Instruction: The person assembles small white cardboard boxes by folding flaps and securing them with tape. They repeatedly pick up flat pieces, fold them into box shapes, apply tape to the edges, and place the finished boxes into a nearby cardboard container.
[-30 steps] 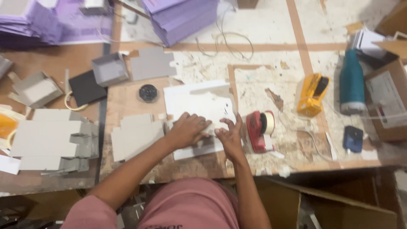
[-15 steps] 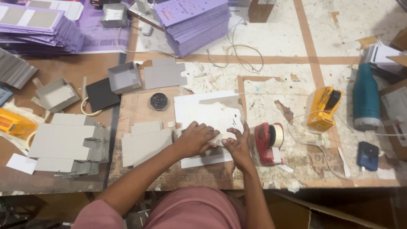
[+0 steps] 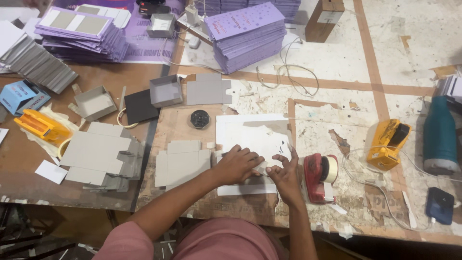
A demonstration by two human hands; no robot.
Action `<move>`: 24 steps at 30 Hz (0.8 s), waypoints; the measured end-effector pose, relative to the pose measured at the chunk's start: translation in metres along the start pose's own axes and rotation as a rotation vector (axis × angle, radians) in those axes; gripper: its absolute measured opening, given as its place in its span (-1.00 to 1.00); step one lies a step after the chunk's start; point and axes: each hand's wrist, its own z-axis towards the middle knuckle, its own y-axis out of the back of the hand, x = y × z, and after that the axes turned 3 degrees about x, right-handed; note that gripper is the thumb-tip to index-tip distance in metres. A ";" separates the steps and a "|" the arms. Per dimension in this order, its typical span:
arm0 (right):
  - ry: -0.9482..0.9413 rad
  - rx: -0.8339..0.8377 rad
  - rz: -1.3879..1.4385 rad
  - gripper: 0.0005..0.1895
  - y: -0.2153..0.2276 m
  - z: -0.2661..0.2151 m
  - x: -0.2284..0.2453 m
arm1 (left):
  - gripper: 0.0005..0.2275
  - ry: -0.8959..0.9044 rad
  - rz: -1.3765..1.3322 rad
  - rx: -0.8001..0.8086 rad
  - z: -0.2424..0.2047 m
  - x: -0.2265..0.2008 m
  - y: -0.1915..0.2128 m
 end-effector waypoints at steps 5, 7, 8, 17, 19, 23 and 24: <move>-0.045 -0.009 -0.011 0.06 0.000 0.000 0.001 | -0.54 0.016 -0.030 0.009 -0.002 0.000 -0.001; -0.037 -0.002 0.007 0.06 0.000 0.000 0.002 | -0.54 0.017 -0.036 0.011 -0.002 0.000 0.000; -0.034 0.001 0.016 0.07 0.000 0.000 0.002 | -0.54 0.016 -0.031 0.006 -0.001 -0.001 0.000; -0.015 0.015 0.034 0.04 0.001 -0.002 -0.001 | -0.55 0.016 -0.014 -0.027 -0.004 -0.004 -0.001; -0.015 0.007 0.022 0.03 0.000 -0.001 -0.001 | -0.56 0.019 -0.004 -0.025 -0.004 -0.004 -0.001; -0.017 0.001 0.009 0.03 0.000 -0.005 0.000 | -0.55 0.009 -0.012 -0.035 -0.006 -0.004 -0.002; -0.016 0.002 0.015 0.04 0.000 -0.006 0.000 | -0.55 0.012 -0.012 -0.033 -0.007 -0.005 -0.003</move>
